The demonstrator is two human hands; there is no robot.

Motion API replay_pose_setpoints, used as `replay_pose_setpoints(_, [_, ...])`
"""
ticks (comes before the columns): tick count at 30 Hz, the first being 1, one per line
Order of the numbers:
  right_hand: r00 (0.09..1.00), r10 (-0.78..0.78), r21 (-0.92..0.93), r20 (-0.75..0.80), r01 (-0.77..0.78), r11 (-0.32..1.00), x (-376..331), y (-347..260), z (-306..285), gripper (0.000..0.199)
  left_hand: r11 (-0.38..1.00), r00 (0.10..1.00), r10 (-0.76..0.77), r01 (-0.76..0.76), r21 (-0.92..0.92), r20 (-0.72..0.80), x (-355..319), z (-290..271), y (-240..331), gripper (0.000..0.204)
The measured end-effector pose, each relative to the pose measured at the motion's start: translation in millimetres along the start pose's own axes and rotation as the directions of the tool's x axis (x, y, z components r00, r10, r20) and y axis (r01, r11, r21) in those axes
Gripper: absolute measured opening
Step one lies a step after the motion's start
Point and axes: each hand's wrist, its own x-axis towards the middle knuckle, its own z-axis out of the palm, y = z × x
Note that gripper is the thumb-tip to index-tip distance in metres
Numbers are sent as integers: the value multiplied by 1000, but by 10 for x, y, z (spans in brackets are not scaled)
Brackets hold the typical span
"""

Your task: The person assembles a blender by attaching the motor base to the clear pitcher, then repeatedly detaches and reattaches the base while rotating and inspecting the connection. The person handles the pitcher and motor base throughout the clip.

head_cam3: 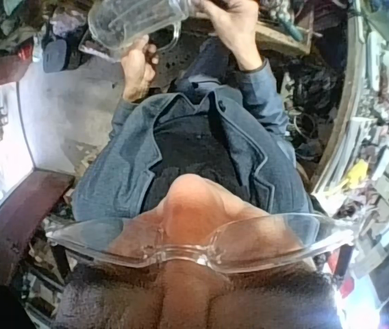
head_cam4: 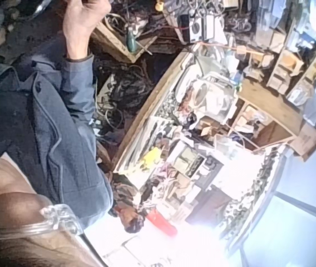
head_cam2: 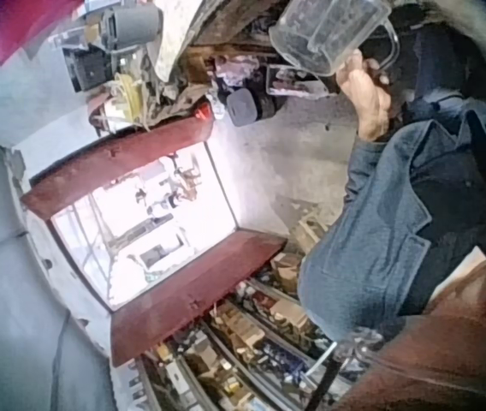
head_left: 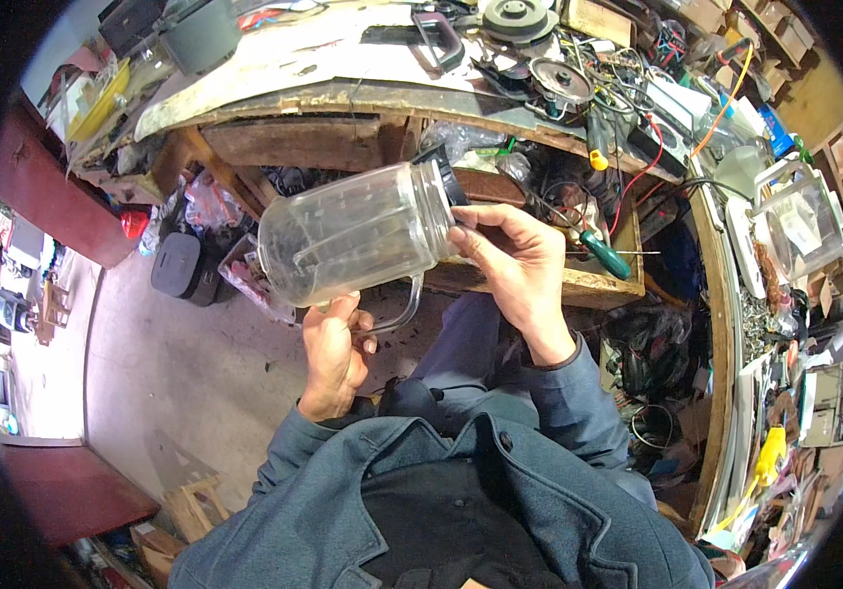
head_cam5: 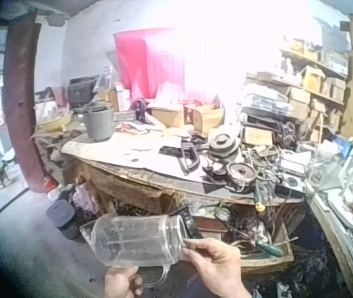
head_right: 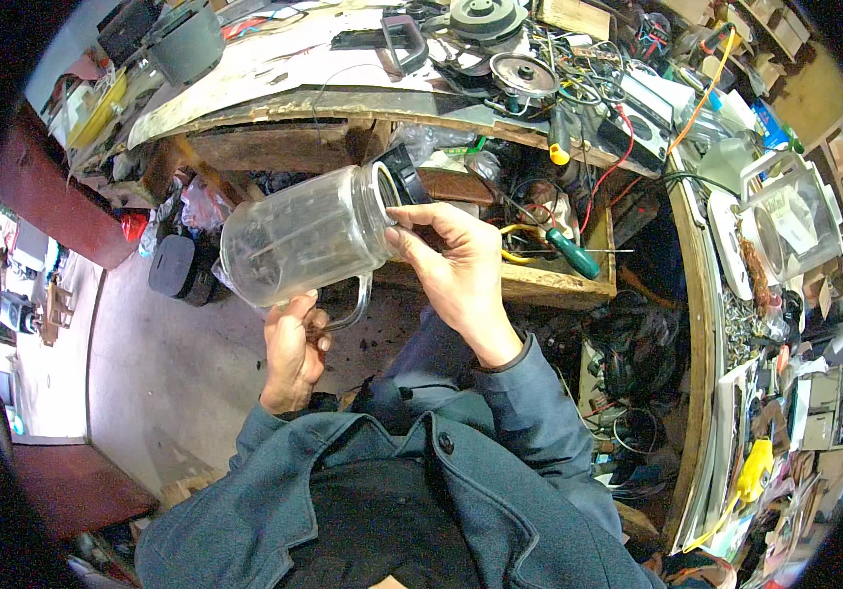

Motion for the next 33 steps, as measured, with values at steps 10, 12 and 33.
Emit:
replay_pose_setpoints(10, [997,69,56,43,-71,996,20,-40,-17,21,1000,1000,3,-3,-12,17,1,-11,7,13])
replay_pose_setpoints(12, [998,38,51,45,-40,998,27,-21,-13,21,1000,1000,4,-4,-10,14,10,-28,-16,9])
replay_pose_setpoints(33, [901,-430,-364,-54,383,849,-296,-27,258,33,999,995,-4,0,36,97,154,-120,6,15])
